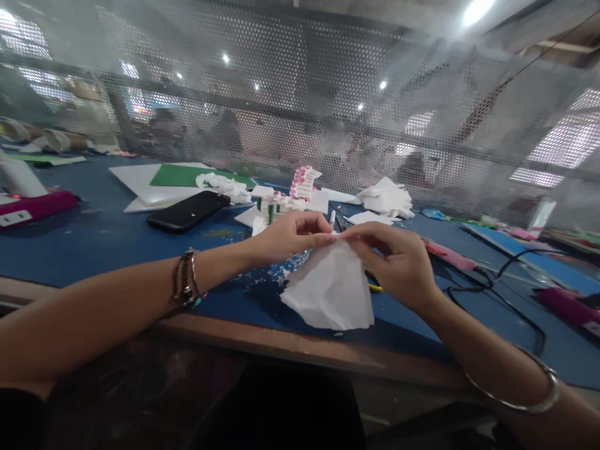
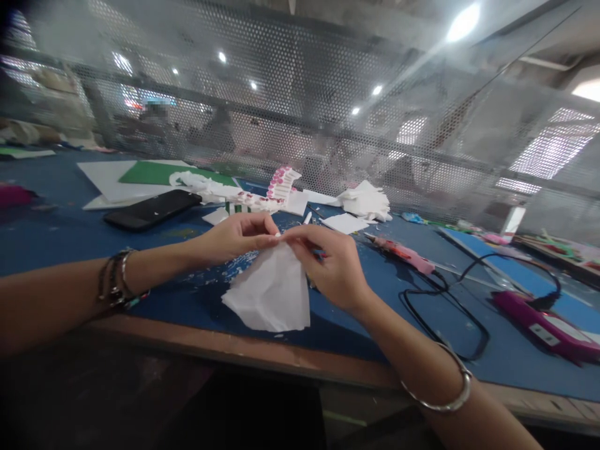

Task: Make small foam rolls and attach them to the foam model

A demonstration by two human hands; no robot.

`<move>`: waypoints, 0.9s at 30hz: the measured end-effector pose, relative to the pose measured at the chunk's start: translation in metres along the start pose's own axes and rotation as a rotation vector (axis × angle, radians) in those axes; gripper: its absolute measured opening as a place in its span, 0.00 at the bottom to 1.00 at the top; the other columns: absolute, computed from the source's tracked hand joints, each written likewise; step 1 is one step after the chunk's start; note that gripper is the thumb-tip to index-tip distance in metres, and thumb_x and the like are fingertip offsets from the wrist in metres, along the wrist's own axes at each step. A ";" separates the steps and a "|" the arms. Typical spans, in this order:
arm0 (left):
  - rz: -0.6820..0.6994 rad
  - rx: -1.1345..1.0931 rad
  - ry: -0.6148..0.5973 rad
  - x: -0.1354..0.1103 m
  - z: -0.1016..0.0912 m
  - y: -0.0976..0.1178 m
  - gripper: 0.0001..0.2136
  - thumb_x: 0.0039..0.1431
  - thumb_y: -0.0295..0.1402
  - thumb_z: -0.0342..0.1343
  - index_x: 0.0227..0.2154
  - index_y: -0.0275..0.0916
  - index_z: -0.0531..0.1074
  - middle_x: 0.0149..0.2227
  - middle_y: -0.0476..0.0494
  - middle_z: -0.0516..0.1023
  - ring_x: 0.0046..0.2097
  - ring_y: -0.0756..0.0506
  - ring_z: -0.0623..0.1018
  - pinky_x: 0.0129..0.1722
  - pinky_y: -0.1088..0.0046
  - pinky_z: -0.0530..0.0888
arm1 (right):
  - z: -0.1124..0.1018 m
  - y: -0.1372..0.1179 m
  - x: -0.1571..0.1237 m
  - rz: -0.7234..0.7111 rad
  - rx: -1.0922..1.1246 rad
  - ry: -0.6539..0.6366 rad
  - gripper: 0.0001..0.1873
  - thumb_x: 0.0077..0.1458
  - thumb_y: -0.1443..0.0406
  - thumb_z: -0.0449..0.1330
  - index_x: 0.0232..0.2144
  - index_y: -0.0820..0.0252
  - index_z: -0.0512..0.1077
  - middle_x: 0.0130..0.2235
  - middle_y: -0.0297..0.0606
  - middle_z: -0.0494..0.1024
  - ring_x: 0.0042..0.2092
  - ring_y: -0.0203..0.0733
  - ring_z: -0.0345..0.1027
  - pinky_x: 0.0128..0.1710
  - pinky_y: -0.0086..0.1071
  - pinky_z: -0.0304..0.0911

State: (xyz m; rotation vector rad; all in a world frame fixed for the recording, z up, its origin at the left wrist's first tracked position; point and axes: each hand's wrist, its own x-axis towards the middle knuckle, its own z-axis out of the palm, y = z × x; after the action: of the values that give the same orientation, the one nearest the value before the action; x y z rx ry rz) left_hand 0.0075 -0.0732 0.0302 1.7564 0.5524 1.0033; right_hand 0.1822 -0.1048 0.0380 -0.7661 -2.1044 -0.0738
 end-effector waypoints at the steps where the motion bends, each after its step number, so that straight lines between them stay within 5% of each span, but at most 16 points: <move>1: 0.000 0.002 0.017 0.000 0.000 0.000 0.03 0.48 0.26 0.54 0.22 0.35 0.66 0.22 0.54 0.65 0.24 0.56 0.64 0.23 0.81 0.60 | 0.001 0.000 0.000 0.073 0.053 -0.012 0.07 0.50 0.71 0.53 0.27 0.60 0.71 0.26 0.32 0.74 0.25 0.30 0.65 0.23 0.23 0.60; 6: 0.025 0.003 0.063 0.001 0.001 -0.003 0.06 0.46 0.28 0.56 0.20 0.34 0.65 0.21 0.54 0.64 0.23 0.56 0.63 0.22 0.80 0.59 | 0.007 0.001 0.000 0.194 0.208 -0.040 0.05 0.46 0.66 0.58 0.29 0.61 0.71 0.24 0.31 0.71 0.21 0.27 0.57 0.19 0.23 0.54; 10: 0.057 -0.022 0.031 0.001 0.002 -0.005 0.05 0.46 0.28 0.56 0.21 0.35 0.65 0.21 0.54 0.65 0.23 0.56 0.64 0.23 0.81 0.60 | 0.007 0.000 -0.002 0.197 0.177 -0.028 0.05 0.46 0.67 0.58 0.29 0.61 0.71 0.25 0.32 0.72 0.23 0.29 0.60 0.20 0.24 0.56; 27: 0.108 0.067 -0.014 0.004 -0.001 -0.010 0.04 0.48 0.28 0.54 0.22 0.34 0.66 0.23 0.52 0.66 0.26 0.55 0.66 0.25 0.80 0.63 | -0.001 0.004 0.001 -0.246 -0.249 0.026 0.05 0.50 0.71 0.55 0.28 0.58 0.69 0.28 0.34 0.76 0.29 0.33 0.69 0.29 0.26 0.64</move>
State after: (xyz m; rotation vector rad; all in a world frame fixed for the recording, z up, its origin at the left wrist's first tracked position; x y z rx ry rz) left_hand 0.0100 -0.0657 0.0229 1.8679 0.4921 1.0572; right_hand 0.1848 -0.1019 0.0387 -0.6414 -2.1802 -0.4844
